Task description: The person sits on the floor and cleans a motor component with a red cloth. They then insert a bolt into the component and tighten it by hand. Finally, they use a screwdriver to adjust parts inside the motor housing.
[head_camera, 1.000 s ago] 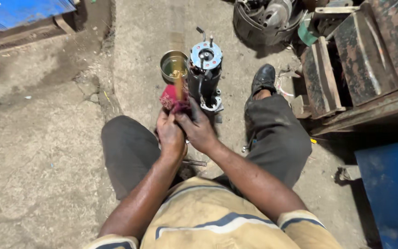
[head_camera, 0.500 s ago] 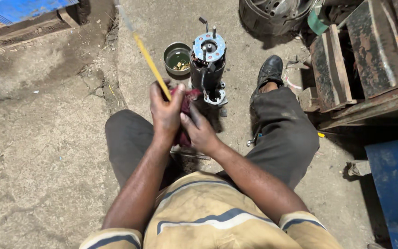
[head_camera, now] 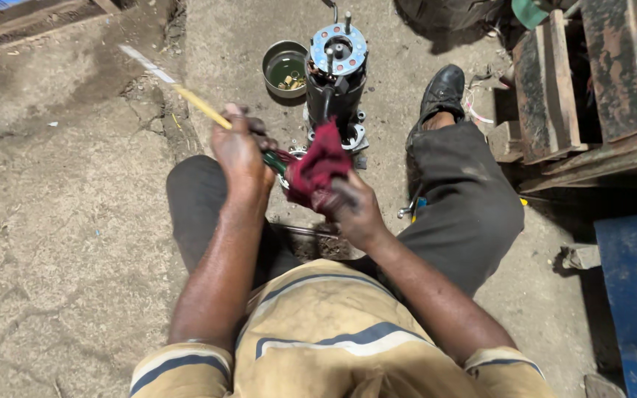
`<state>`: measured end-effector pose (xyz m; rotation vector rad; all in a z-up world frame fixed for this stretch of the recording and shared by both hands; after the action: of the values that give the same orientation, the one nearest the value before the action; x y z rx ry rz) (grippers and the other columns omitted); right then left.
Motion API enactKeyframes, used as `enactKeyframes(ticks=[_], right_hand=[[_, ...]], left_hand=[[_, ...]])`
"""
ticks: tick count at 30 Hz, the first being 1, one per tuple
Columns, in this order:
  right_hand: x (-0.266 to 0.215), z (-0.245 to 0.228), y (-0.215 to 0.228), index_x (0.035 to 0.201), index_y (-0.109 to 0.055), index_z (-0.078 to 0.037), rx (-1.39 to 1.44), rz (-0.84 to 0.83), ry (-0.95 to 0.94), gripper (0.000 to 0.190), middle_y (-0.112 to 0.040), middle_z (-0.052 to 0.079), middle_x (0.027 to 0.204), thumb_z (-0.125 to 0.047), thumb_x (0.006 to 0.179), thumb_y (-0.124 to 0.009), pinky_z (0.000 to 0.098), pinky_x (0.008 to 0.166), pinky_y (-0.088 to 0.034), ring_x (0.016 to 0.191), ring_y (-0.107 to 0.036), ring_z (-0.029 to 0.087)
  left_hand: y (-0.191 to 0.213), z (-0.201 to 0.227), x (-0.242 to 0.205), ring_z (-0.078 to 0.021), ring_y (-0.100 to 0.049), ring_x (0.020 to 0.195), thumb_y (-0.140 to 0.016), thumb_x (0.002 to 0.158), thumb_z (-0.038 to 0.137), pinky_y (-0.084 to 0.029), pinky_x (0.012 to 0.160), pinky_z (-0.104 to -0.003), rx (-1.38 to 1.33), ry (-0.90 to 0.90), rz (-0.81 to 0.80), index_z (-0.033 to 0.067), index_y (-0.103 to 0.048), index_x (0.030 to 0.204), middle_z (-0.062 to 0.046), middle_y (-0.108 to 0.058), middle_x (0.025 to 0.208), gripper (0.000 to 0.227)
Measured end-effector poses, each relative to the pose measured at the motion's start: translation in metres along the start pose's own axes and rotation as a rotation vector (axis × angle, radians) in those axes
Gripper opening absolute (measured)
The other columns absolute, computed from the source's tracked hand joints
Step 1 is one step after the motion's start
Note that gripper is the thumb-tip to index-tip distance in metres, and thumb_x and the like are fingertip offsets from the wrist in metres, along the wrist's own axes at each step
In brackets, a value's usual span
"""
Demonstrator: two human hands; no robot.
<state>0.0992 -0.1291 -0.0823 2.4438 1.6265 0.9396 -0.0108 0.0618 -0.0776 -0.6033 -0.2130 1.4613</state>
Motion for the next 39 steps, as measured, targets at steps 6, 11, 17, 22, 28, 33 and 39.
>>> enactKeyframes(ticks=[6,11,17,22,28,33,39], right_hand=[[0.025,-0.008,-0.003,0.129,-0.057,-0.004,-0.446,0.053,0.108,0.050,-0.066,0.024,0.121,-0.024,0.088,-0.077,0.0481,0.093,-0.056,0.108,-0.068,0.043],[0.031,0.014,0.050,0.123,-0.059,-0.003,-0.392,-0.247,-0.023,0.047,-0.073,0.020,0.092,-0.021,0.086,-0.081,0.0456,0.068,-0.059,0.078,-0.073,0.038],[0.011,0.089,0.113,0.116,-0.066,-0.010,-0.572,-0.403,-0.339,0.040,-0.075,0.019,0.096,-0.021,0.080,-0.079,0.0496,0.074,-0.056,0.089,-0.073,0.039],[-0.007,0.176,0.083,0.119,-0.068,-0.015,-0.575,-0.527,-0.698,0.040,-0.076,0.017,0.101,-0.028,0.082,-0.076,0.0471,0.080,-0.058,0.089,-0.075,0.035],[-0.010,0.153,0.051,0.124,-0.071,-0.023,-0.710,-0.579,-0.578,0.036,-0.074,0.015,0.114,-0.032,0.090,-0.072,0.0543,0.091,-0.051,0.106,-0.069,0.035],[0.013,0.088,0.009,0.159,-0.029,-0.010,0.605,-0.161,-0.258,0.059,-0.055,0.012,0.145,-0.024,0.111,-0.060,0.0434,0.108,-0.049,0.130,-0.057,0.028],[-0.017,0.128,0.020,0.149,-0.048,-0.009,0.597,0.232,-0.440,0.041,-0.061,0.003,0.098,-0.026,0.112,-0.055,0.0241,0.057,-0.050,0.068,-0.056,0.009]], left_hand=[[-0.024,-0.002,-0.029,-0.0107,-0.046,0.050,-0.047,0.110,0.030,-0.042,0.044,-0.028,0.040,-0.043,-0.141,0.0033,-0.054,0.111,-0.004,-0.055,0.070,0.028],[-0.019,0.024,-0.017,-0.0107,-0.050,0.049,-0.043,0.109,0.037,-0.055,0.047,-0.031,-0.001,-0.088,-0.172,0.0010,-0.056,0.110,-0.002,-0.054,0.068,0.038],[-0.004,0.067,-0.007,-0.0100,-0.050,0.050,-0.046,0.114,0.039,-0.047,0.043,-0.029,0.167,-0.308,-0.233,0.0017,-0.056,0.110,-0.002,-0.055,0.070,0.038],[-0.003,-0.025,-0.034,-0.0075,-0.048,0.046,-0.046,0.111,0.044,-0.043,0.038,-0.024,0.431,-0.071,-0.341,0.0042,-0.060,0.098,0.000,-0.055,0.066,0.045],[-0.001,-0.090,-0.037,-0.0092,-0.056,0.057,-0.044,0.109,0.045,-0.053,0.049,-0.027,0.396,0.128,-0.405,0.0025,-0.061,0.103,-0.002,-0.060,0.074,0.046],[-0.042,-0.097,-0.046,-0.0154,-0.064,0.084,-0.041,0.109,0.052,-0.059,0.069,-0.030,0.633,-0.060,-0.566,0.0013,-0.062,0.114,-0.012,-0.061,0.099,0.055],[-0.092,-0.049,-0.020,-0.0343,-0.051,0.124,-0.066,0.099,0.057,-0.052,0.100,-0.053,1.319,-0.541,-0.713,-0.0017,-0.060,0.130,-0.026,-0.051,0.133,0.067]])
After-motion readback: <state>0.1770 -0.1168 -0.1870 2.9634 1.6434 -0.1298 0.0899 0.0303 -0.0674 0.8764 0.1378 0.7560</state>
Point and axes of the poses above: each hand's wrist, its own x-axis towards the middle knuckle, its own y-axis out of the back of the hand, z = x × y, the point moved 7 cm from there along x, towards the middle knuckle
